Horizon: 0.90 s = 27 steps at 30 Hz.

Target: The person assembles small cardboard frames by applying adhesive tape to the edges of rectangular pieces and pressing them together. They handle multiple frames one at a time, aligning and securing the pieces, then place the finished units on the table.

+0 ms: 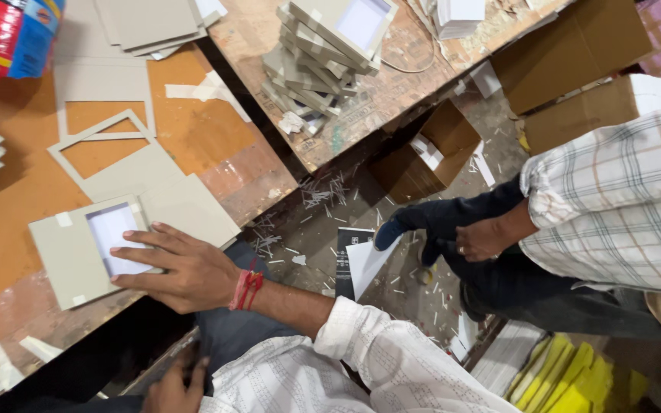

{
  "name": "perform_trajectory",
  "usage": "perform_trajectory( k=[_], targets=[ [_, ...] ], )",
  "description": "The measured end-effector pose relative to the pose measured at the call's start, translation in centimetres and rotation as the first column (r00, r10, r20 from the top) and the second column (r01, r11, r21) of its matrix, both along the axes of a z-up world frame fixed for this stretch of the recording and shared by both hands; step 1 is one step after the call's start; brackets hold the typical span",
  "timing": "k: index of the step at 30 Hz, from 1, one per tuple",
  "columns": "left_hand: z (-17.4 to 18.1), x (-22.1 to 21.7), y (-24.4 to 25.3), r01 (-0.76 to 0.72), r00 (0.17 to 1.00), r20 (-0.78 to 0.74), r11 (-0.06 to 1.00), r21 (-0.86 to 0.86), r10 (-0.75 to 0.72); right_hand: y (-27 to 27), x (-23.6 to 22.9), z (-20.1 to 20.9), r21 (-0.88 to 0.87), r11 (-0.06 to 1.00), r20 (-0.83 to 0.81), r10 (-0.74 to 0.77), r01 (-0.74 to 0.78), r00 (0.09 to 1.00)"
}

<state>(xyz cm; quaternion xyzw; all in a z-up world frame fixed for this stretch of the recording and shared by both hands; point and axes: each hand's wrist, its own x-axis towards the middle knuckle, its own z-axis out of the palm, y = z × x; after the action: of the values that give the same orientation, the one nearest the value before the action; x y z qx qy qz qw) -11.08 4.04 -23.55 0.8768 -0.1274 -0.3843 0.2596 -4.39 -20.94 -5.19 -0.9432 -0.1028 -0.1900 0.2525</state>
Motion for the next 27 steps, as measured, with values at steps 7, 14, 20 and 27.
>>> perform_trajectory(
  k=[7, 14, 20, 27],
  targets=[
    [2.3, -0.9, 2.6, 0.371, 0.928, -0.036, 0.913, 0.168, -0.370, 0.0, 1.2, 0.7, 0.056, 0.998, 0.314, 0.016, -0.035, 0.949],
    [5.2, -1.1, 0.1, 0.224, 0.971, -0.131, 0.954, 0.199, -0.200, 1.6, 2.2, 0.7, 0.061, 0.998, 0.382, -0.036, 0.013, 0.923],
    [3.3, -2.1, 0.4, 0.186, 0.977, 0.109, 0.982, -0.025, -0.182, 1.7, 1.9, 0.1, 0.021, 0.998, 0.362, -0.059, 0.055, 0.930],
    [5.8, -1.2, 0.1, 0.218, 0.976, 0.037, 0.976, -0.026, -0.217, 2.2, 2.1, -0.3, -0.040, 0.996, 0.419, -0.059, 0.084, 0.906]
  ],
)
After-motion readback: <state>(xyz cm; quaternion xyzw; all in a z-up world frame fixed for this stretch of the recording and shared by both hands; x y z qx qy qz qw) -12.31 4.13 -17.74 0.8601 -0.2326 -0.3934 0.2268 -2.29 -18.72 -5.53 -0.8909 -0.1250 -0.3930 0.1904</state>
